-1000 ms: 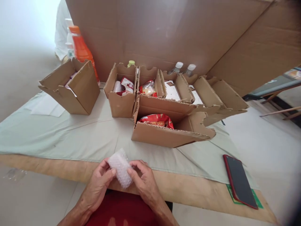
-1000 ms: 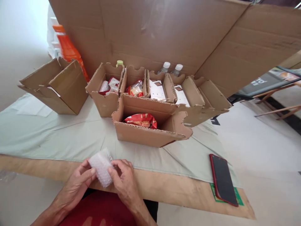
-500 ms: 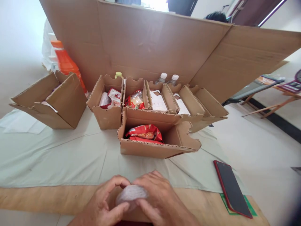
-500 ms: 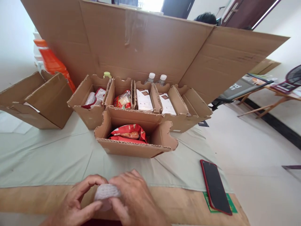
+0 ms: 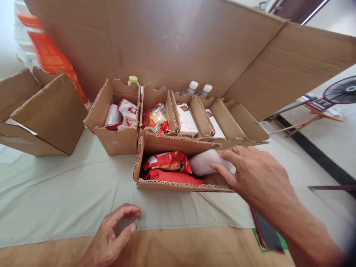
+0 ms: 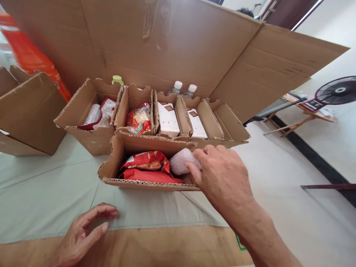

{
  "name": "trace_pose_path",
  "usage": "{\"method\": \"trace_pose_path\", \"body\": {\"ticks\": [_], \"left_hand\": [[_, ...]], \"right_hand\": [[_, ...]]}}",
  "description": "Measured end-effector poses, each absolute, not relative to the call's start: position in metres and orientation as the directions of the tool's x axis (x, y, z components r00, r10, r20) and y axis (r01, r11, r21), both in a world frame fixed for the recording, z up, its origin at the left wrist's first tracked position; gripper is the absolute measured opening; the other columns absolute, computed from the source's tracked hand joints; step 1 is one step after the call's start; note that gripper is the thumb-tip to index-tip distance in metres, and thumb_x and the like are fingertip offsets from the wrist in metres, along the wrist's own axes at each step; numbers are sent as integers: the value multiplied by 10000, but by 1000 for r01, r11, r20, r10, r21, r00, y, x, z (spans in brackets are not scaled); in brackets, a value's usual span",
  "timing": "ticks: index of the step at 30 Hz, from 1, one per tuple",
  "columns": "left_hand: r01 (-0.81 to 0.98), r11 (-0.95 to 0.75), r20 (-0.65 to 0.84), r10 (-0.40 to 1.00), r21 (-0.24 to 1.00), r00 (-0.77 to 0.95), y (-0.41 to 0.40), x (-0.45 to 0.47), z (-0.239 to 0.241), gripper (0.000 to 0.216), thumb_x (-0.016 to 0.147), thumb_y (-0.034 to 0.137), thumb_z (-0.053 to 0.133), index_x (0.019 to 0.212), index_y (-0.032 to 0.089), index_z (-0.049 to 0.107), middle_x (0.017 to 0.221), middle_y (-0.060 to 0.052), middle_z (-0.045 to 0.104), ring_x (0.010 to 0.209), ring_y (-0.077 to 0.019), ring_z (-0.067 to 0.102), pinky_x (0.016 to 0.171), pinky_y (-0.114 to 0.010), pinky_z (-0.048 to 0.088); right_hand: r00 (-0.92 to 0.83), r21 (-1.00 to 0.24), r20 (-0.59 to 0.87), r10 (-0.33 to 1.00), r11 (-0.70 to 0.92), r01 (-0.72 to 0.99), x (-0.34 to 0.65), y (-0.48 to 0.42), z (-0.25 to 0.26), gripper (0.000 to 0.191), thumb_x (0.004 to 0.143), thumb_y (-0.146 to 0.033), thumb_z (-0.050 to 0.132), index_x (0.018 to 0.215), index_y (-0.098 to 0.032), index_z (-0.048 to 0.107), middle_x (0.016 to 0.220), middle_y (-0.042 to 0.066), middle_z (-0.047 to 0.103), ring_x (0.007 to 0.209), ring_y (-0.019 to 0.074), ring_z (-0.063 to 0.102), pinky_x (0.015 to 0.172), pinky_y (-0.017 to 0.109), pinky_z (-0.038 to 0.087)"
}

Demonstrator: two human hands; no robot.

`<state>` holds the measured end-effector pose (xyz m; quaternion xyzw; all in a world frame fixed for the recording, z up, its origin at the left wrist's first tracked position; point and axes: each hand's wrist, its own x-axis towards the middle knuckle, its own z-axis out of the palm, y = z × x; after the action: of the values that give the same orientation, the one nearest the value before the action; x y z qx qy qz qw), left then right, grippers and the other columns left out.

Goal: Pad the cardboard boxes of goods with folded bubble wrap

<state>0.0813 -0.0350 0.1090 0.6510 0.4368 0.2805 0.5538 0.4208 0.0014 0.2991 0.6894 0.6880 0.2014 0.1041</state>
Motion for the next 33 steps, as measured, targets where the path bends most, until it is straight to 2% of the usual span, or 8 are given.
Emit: {"method": "trace_pose_path", "body": {"ticks": [1,4,6,9,15,18,25,33], "left_hand": [[263,-13,-114,881,965,460,-34,81,109,248,948,381,619,1121,249,736,1089,-71,791,1016,-207,762,906,-239,609],[262,-32,-94,886,964,454,-29,80,110,228,934,361,633,1094,244,745,1059,-67,801,992,-206,775,874,-223,618],[257,-38,-79,900,966,428,-27,80,110,217,925,355,638,1073,240,749,1033,-64,808,958,-202,784,846,-212,624],[267,-51,-62,915,962,398,-28,80,109,217,921,351,634,1064,238,751,1019,-63,808,940,-200,785,835,-211,626],[295,-67,-80,884,953,460,-33,77,109,247,948,374,609,1103,233,740,1073,-80,787,1008,-213,764,890,-245,619],[289,-58,-84,887,956,455,-35,80,114,256,948,390,606,1086,230,752,1073,-88,782,1013,-225,758,894,-261,620],[304,-82,-74,880,949,468,-37,90,119,248,939,390,624,1073,239,767,1068,-88,787,1012,-237,760,865,-263,630],[329,-139,-40,875,934,483,-39,93,111,238,958,381,587,1081,256,747,1051,-68,785,984,-212,759,869,-238,613]], "right_hand": [[-9,464,62,998,-21,886,416,4,301,194,900,-384,631,940,-199,671,775,90,714,745,290,667,614,345,389],[88,485,-190,978,16,874,401,13,313,333,897,-284,618,1219,-201,608,814,84,752,701,278,695,532,310,273],[172,515,-318,932,18,857,391,22,321,301,892,-239,587,1190,-202,604,806,91,757,695,287,711,505,312,234],[228,548,-387,893,24,836,380,38,321,242,909,-209,538,1135,-182,618,793,108,759,730,305,734,502,316,267],[99,401,-488,867,122,908,380,60,301,225,956,-168,484,1058,-137,682,957,159,780,899,296,755,576,315,387],[43,367,-469,882,150,918,384,58,299,240,949,-145,473,1044,-147,693,961,151,783,896,294,754,581,319,397],[34,455,-271,962,97,885,386,43,308,206,911,-172,540,1082,-156,655,803,138,770,783,292,745,589,311,392],[-34,358,-374,927,179,916,392,54,297,180,923,-173,554,1037,-156,691,862,145,780,852,307,759,635,325,458]]}}
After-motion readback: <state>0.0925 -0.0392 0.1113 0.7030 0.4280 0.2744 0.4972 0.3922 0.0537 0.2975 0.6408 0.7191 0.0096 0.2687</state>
